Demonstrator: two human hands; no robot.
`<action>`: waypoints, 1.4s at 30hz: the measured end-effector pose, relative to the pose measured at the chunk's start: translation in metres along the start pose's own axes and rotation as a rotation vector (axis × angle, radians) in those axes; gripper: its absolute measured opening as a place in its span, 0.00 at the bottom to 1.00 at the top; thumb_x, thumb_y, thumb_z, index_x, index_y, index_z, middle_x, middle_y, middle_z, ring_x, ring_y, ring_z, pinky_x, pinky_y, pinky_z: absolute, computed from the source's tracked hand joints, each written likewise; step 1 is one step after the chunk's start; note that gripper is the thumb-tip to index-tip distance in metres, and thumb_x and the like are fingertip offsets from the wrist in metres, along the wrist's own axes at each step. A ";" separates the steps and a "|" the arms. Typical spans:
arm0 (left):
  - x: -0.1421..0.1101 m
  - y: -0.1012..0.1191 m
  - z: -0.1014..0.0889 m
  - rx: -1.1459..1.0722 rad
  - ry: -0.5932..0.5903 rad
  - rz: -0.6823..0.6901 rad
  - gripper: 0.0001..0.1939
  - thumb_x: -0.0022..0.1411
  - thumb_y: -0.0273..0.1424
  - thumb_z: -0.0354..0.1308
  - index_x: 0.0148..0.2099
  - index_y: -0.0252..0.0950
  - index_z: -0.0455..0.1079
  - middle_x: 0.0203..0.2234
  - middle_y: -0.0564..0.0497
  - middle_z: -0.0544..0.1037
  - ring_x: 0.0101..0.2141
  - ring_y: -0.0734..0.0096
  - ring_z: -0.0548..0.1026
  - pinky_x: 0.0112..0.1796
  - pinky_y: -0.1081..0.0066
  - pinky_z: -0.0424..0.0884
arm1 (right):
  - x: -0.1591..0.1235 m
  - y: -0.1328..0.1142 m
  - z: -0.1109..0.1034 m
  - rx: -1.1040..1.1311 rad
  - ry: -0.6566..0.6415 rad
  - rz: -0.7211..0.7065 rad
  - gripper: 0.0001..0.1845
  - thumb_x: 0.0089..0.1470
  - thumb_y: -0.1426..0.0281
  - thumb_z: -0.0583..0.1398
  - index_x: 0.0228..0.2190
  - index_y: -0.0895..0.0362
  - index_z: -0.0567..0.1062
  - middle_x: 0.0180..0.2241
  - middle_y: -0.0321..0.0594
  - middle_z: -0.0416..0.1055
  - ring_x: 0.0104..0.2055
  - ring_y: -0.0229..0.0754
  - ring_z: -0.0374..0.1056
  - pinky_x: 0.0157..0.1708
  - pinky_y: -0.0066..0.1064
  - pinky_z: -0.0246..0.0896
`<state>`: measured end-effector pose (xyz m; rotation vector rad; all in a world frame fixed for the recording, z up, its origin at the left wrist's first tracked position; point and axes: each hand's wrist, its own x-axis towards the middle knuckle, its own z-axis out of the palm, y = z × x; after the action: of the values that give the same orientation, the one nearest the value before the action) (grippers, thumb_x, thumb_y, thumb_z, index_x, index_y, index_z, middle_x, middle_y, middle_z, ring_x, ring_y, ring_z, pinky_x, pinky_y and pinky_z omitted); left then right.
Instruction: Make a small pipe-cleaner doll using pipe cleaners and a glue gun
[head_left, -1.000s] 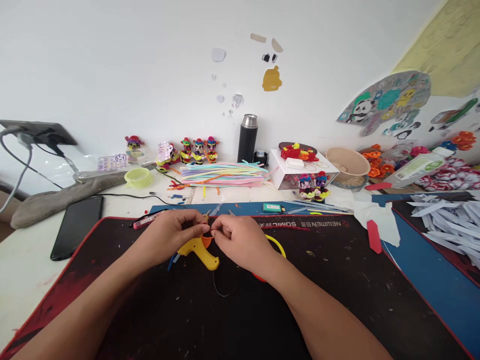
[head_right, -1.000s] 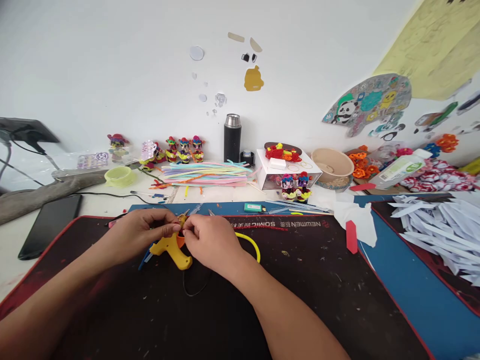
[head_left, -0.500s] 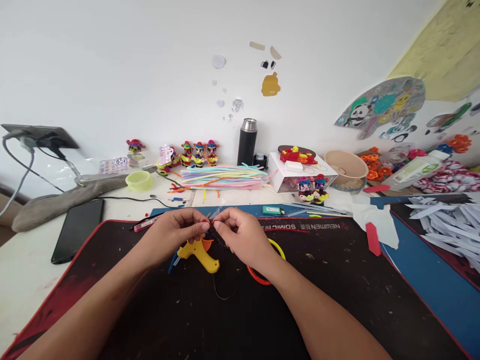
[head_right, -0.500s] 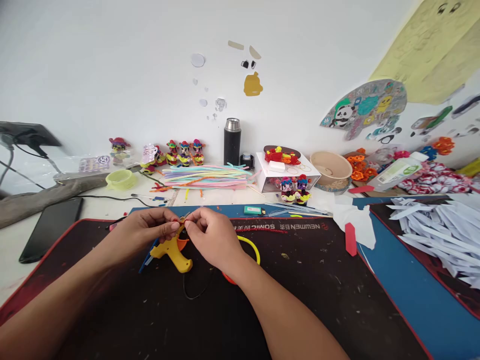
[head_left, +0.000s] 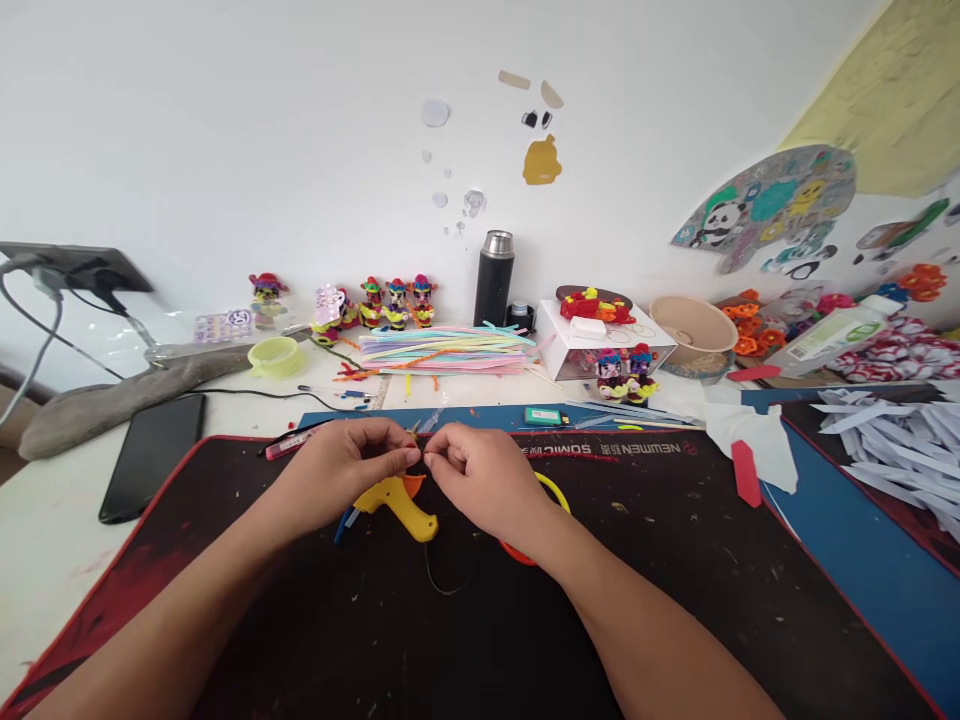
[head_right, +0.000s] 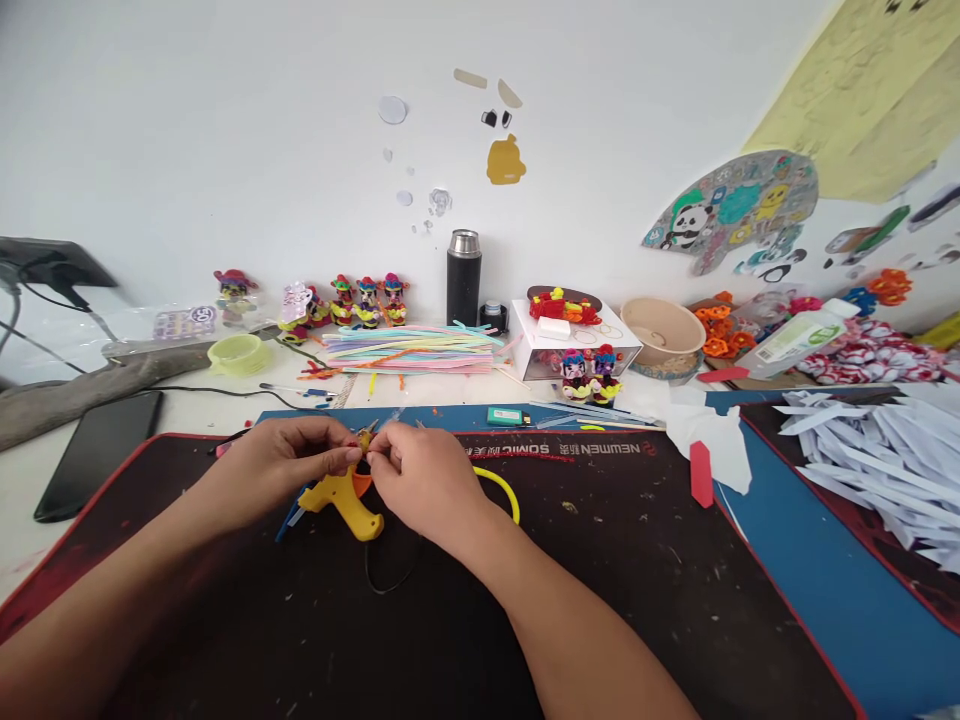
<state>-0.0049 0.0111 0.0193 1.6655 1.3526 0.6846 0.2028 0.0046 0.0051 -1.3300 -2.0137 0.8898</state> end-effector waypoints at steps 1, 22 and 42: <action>0.000 -0.001 0.000 0.032 0.001 0.004 0.19 0.58 0.51 0.68 0.33 0.39 0.82 0.29 0.49 0.84 0.30 0.62 0.77 0.31 0.69 0.70 | 0.000 0.000 0.001 -0.023 -0.008 -0.004 0.05 0.62 0.71 0.62 0.33 0.53 0.79 0.19 0.30 0.67 0.22 0.37 0.58 0.27 0.32 0.46; 0.004 -0.007 0.003 -0.239 0.024 -0.021 0.21 0.56 0.51 0.71 0.30 0.38 0.77 0.23 0.51 0.79 0.25 0.69 0.71 0.29 0.70 0.69 | 0.002 0.002 0.002 0.356 0.013 0.104 0.05 0.66 0.66 0.61 0.40 0.54 0.76 0.24 0.31 0.72 0.23 0.36 0.65 0.25 0.28 0.57; 0.001 0.000 -0.005 -0.192 -0.093 -0.125 0.20 0.53 0.49 0.74 0.30 0.37 0.78 0.21 0.55 0.75 0.25 0.71 0.69 0.28 0.72 0.64 | -0.002 0.001 0.003 -0.011 0.039 -0.081 0.06 0.61 0.72 0.61 0.33 0.54 0.79 0.18 0.27 0.61 0.22 0.35 0.55 0.28 0.31 0.45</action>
<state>-0.0087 0.0131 0.0210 1.4313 1.2719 0.6354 0.2016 0.0025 0.0028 -1.2525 -2.0298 0.8116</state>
